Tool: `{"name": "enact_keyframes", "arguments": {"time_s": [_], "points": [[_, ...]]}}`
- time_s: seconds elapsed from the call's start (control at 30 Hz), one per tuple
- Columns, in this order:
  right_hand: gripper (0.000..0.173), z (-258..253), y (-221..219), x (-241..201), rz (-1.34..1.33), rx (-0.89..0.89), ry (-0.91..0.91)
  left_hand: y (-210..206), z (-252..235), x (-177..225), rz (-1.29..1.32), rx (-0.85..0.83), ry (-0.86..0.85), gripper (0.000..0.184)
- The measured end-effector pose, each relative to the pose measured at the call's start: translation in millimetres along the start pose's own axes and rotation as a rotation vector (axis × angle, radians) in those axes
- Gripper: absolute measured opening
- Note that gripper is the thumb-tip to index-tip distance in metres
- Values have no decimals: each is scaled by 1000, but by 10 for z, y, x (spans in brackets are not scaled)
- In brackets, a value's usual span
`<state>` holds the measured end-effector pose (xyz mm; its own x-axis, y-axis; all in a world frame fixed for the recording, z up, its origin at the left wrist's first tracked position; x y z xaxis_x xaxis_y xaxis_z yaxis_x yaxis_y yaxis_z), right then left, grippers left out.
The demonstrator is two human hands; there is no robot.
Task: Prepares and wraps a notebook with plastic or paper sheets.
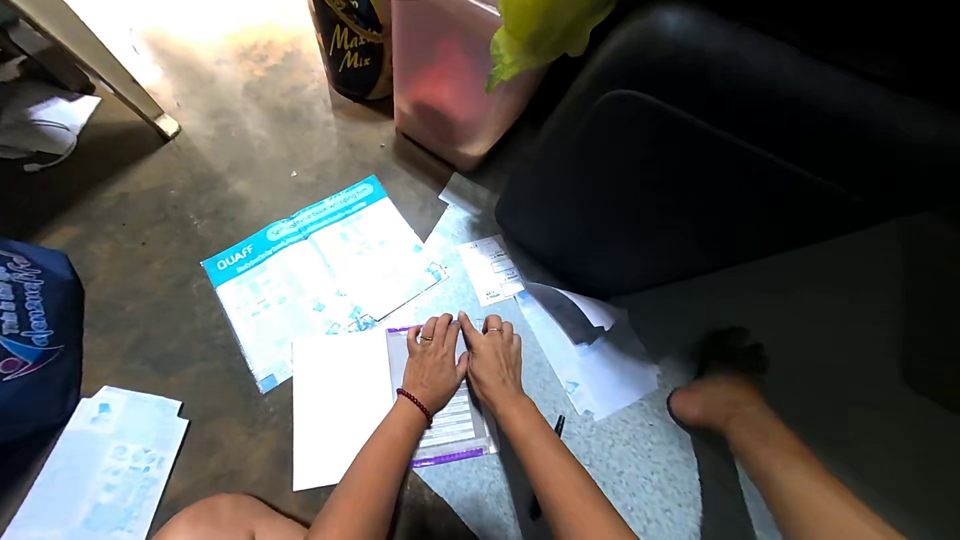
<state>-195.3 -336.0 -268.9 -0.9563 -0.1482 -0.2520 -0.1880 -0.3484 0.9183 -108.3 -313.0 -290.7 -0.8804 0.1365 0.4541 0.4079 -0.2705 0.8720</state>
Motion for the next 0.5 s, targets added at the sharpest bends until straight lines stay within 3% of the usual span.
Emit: {"name": "enact_keyframes", "arguments": {"time_s": [0.33,0.5], "points": [[54,21,-46,124,56,15,-136,-2,10,-6,33,16,-19,49],[50,78,-15,262,-108,78,-208,49,-33,-1,119,-83,-5,48]]}}
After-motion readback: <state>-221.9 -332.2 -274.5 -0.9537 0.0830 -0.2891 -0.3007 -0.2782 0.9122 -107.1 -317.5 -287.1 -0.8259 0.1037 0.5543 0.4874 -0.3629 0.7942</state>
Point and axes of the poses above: each hand's wrist, its own z-axis away from the middle knuckle, its own y-axis out of the back of the hand, x = y × z, the point moved 8 cm from there along -z, towards the middle knuckle, and after that the axes turned 10 degrees about -x, right-handed, at the moved point
